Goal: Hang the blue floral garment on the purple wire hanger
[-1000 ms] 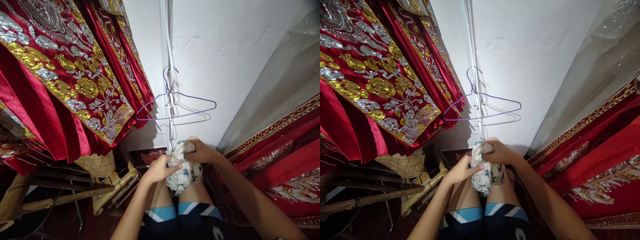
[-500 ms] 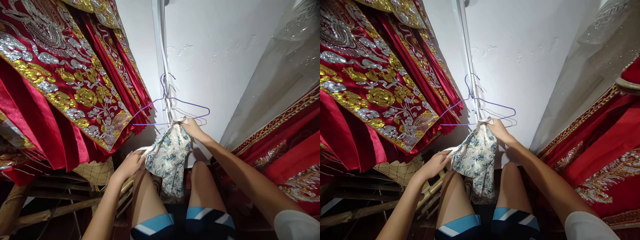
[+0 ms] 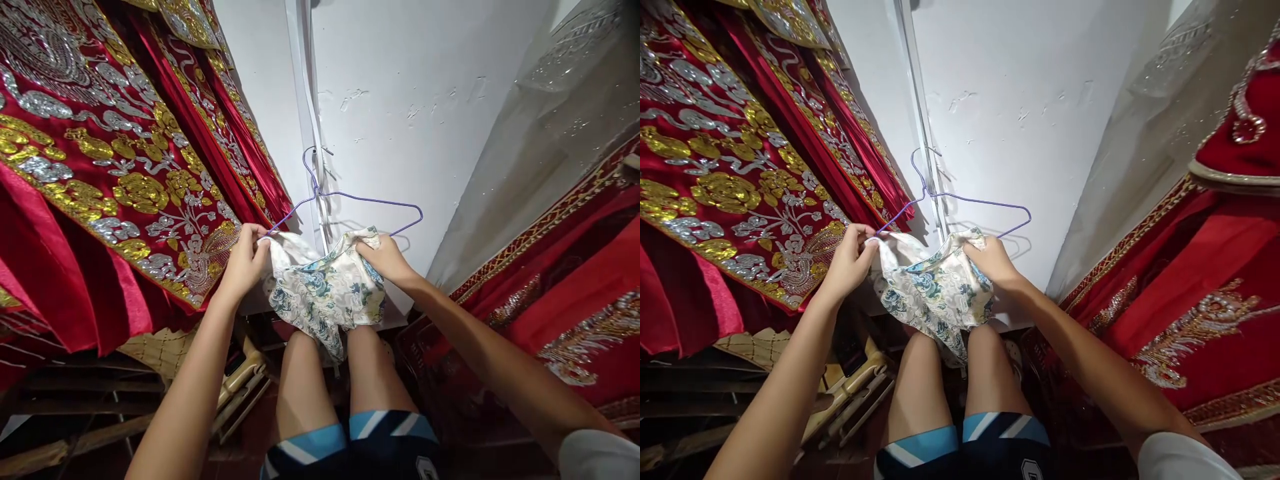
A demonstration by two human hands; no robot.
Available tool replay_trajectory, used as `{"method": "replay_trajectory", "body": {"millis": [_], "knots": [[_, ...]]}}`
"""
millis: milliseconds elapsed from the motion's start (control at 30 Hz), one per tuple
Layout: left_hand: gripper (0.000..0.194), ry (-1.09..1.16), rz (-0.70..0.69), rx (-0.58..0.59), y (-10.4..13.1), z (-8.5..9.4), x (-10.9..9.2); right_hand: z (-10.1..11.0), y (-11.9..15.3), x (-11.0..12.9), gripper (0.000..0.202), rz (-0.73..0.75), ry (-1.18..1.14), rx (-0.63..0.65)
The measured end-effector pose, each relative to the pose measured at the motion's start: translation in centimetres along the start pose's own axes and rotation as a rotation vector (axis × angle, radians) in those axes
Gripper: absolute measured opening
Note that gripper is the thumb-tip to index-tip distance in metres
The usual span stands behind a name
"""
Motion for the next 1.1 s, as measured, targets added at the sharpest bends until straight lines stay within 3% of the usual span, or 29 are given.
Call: {"method": "replay_trajectory", "body": {"millis": [100,133,233,267,333,433,500,567,667,800,900,1000,1100], "knots": [[0.042,0.032,-0.075,0.137,-1.2,-1.1,-0.1,1.3,0.3,0.3,0.019,0.108,0.056,-0.057],[0.042,0.015,-0.077,0.168,-1.4,-1.1,-0.1,2.3,0.3,0.3,0.026,0.135,0.091,-0.095],[0.042,-0.026,-0.06,0.191,-1.5,-0.6,-0.1,5.8,-0.3,-0.4,0.076,0.145,0.191,-0.218],[0.043,-0.037,-0.055,0.195,-1.5,-0.3,-0.2,7.0,-0.7,-0.7,0.082,0.135,0.228,-0.244],[0.042,-0.067,-0.065,0.201,-1.7,0.1,-0.6,8.6,-1.7,-1.2,0.067,0.114,0.324,-0.235],[0.037,-0.092,-0.126,0.178,-2.0,0.4,-1.1,9.1,-2.9,-1.8,0.023,0.042,0.439,-0.034],[0.034,-0.079,-0.15,0.149,-2.2,0.3,-0.9,9.1,-3.1,-1.7,0.022,0.025,0.428,0.024],[0.033,-0.058,-0.139,0.136,-2.3,0.0,-0.4,9.7,-3.0,-1.3,0.028,0.048,0.387,-0.09],[0.033,-0.066,-0.121,0.156,-2.5,-0.5,0.0,10.0,-2.8,-1.3,0.057,0.102,0.369,-0.224],[0.032,-0.122,-0.143,0.061,-2.5,0.2,-0.5,9.4,-3.1,-1.5,0.019,0.14,0.335,-0.064],[0.036,-0.151,-0.104,-0.101,-2.4,1.8,-0.5,10.2,-2.9,-1.2,0.032,0.049,0.198,0.03],[0.041,-0.156,0.006,-0.225,-2.4,3.1,0.2,10.6,-2.3,-0.8,0.03,-0.086,-0.101,0.113],[0.035,-0.108,0.073,-0.148,-2.4,2.1,0.7,9.4,-1.1,-0.1,0.028,-0.095,-0.373,0.055]]}}
Point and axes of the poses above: each hand's wrist, its own y-axis away from the middle knuckle, its own z-axis out of the back of the hand, x = y × z, the point moved 5 cm from there along -y, towards the middle knuckle, and after that the axes turned 10 degrees about y, right-handed, at the moved point
